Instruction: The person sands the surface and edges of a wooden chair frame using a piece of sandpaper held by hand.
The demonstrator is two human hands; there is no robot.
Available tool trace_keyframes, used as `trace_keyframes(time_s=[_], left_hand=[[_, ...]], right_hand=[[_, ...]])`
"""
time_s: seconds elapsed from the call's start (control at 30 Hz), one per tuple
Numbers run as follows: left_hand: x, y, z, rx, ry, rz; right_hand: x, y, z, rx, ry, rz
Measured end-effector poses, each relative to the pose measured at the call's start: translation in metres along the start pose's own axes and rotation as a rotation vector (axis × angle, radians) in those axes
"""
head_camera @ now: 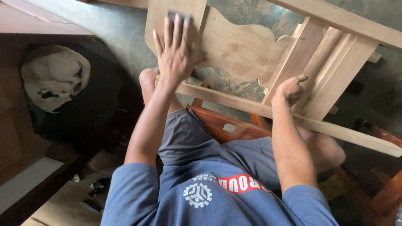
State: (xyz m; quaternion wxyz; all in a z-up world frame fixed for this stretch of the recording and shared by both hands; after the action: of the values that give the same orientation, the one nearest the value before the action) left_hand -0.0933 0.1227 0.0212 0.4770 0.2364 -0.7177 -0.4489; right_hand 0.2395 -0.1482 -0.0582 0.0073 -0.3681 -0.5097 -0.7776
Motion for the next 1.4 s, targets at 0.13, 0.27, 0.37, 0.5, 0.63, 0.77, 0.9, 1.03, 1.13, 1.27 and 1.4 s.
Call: trace_keyframes(time_s=[0.13,0.27,0.37,0.5,0.63,0.77,0.9,1.03,1.13,1.27,1.4], left_hand=[[-0.061,0.031,0.013,-0.017,0.049,-0.248],[-0.042,0.029,0.023,0.017,0.011,-0.127],[0.024,0.026,0.038,0.06,0.108,0.054],[0.028,-0.001,0.054,0.011,0.144,0.047],[-0.037,0.024,0.056,-0.019,0.051,-0.126],[-0.062,0.038,0.055,-0.021,0.001,-0.211],[0.01,0.016,0.048,-0.056,0.059,-0.059],[0.052,-0.014,0.049,0.005,0.062,0.052],[0.021,0.002,0.051,-0.017,0.071,0.025],[-0.053,0.024,0.064,0.042,-0.005,-0.243],[-0.02,0.028,0.056,0.023,0.032,-0.125]], right_hand=[[0.006,0.001,0.005,-0.034,0.017,0.047],[-0.006,-0.003,0.001,0.0,0.013,0.001],[-0.017,-0.007,-0.002,0.015,0.021,-0.002],[0.001,-0.001,0.003,-0.011,0.012,0.04],[-0.003,-0.003,0.002,-0.022,0.017,0.01],[0.001,-0.002,0.002,-0.036,0.03,0.026],[0.015,0.003,0.007,-0.02,0.035,0.047],[0.02,0.005,0.009,-0.028,0.042,0.055],[0.009,0.0,0.007,-0.014,0.049,0.051],[0.01,0.0,0.007,-0.038,0.05,0.041],[0.001,-0.002,0.006,-0.015,0.069,0.021]])
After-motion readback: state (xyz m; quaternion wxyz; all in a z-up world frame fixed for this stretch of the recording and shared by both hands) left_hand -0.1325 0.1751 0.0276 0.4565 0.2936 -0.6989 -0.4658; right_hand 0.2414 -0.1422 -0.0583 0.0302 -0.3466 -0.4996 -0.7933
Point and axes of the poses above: each hand's wrist, its own x-axis away from the middle knuckle, its own y-axis out of the back of the hand, z = x × y, the point moved 9 cm from there along -x, towards the middle knuckle, and after that the axes turned 5 degrees about z, right-handed, at the moved point
